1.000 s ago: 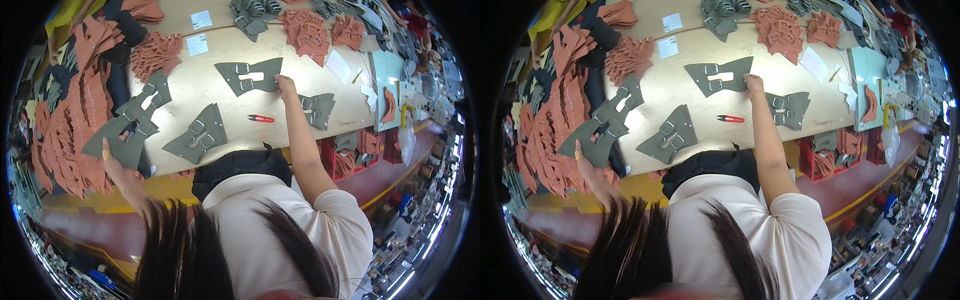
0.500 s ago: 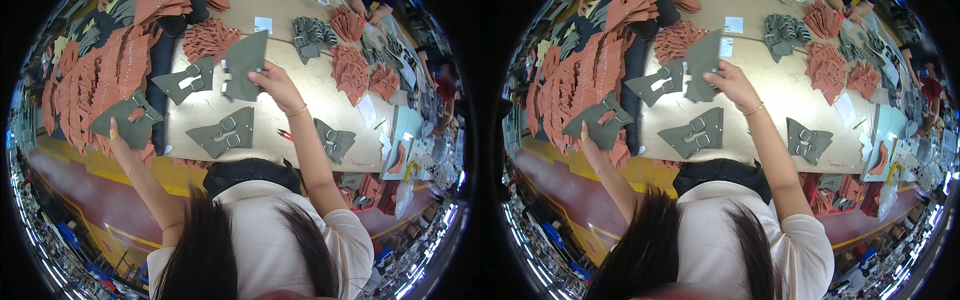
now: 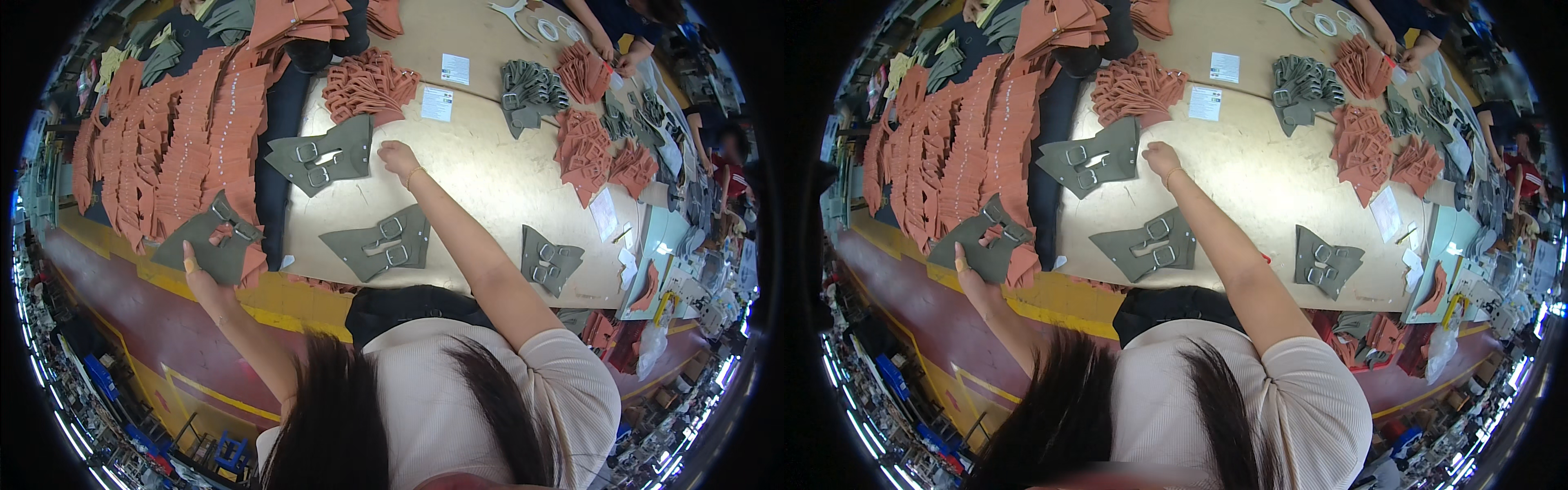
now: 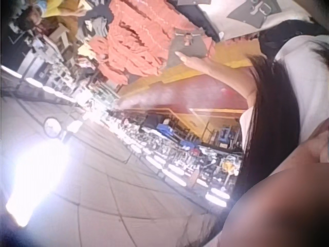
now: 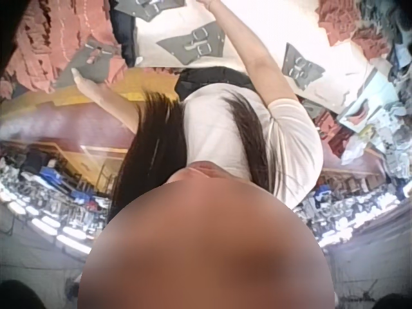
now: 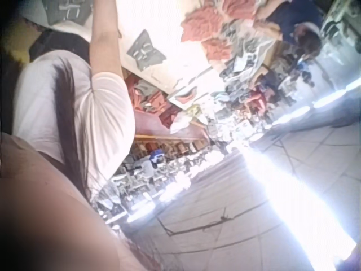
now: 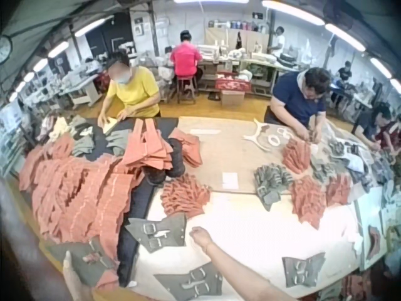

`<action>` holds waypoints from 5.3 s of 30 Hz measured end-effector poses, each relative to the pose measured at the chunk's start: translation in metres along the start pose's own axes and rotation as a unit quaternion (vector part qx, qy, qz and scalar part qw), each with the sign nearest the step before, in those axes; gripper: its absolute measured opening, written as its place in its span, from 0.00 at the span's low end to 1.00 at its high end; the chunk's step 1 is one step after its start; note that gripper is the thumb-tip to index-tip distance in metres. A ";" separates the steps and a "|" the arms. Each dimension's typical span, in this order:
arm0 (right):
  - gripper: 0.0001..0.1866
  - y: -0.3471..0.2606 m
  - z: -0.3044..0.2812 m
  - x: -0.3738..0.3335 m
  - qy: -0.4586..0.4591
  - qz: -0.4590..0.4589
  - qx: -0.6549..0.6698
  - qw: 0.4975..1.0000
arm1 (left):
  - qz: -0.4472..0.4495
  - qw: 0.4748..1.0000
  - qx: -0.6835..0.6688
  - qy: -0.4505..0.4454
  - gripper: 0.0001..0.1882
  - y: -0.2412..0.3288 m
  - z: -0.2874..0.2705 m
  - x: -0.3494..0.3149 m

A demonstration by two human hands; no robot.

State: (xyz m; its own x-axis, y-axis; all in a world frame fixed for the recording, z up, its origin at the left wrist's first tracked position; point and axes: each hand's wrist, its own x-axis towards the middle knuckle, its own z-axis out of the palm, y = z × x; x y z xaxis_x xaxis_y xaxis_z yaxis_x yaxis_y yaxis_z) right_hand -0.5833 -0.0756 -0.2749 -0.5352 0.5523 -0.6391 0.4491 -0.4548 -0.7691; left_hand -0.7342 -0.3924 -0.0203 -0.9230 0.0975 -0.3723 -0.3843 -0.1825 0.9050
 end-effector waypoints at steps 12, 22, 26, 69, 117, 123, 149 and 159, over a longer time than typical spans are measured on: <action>0.21 -0.042 0.034 0.014 0.087 -0.134 -0.237 0.958 | -0.017 0.998 0.048 0.039 0.22 0.000 0.014 0.002; 0.12 -0.093 -0.102 -0.196 0.078 -0.303 -0.156 0.937 | -0.064 0.993 0.054 -0.082 0.22 -0.020 0.055 -0.009; 0.12 -0.085 -0.194 -0.281 0.251 -0.295 -0.285 0.877 | -0.060 0.980 0.076 -0.176 0.22 -0.029 0.072 -0.022; 0.22 0.129 -0.050 -0.171 0.118 -0.034 -0.251 0.960 | 0.039 0.996 0.079 -0.010 0.24 0.012 -0.068 -0.118; 0.16 0.025 -0.058 -0.311 0.058 -0.235 -0.128 0.962 | -0.251 0.893 0.064 -0.368 0.21 -0.002 0.004 -0.052; 0.21 0.037 -0.192 -0.395 0.117 -0.255 0.206 0.937 | -0.095 0.946 0.172 -0.258 0.23 -0.028 0.085 -0.100; 0.42 0.151 -0.383 -0.301 0.114 -0.164 -0.622 0.757 | -0.042 0.947 0.193 -0.253 0.19 -0.148 0.202 -0.316; 0.36 0.142 -0.403 -0.280 0.095 -0.079 -0.612 0.781 | -0.015 0.945 0.201 -0.256 0.19 -0.136 0.194 -0.298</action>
State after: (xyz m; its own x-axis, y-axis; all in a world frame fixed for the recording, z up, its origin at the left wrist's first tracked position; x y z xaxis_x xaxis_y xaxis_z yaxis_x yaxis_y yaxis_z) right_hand -0.0816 -0.0130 -0.2036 -0.5894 0.6808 -0.4349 0.7982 0.5738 -0.1834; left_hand -0.4032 -0.2068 0.0078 -0.7412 0.5762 -0.3444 -0.2771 0.2048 0.9388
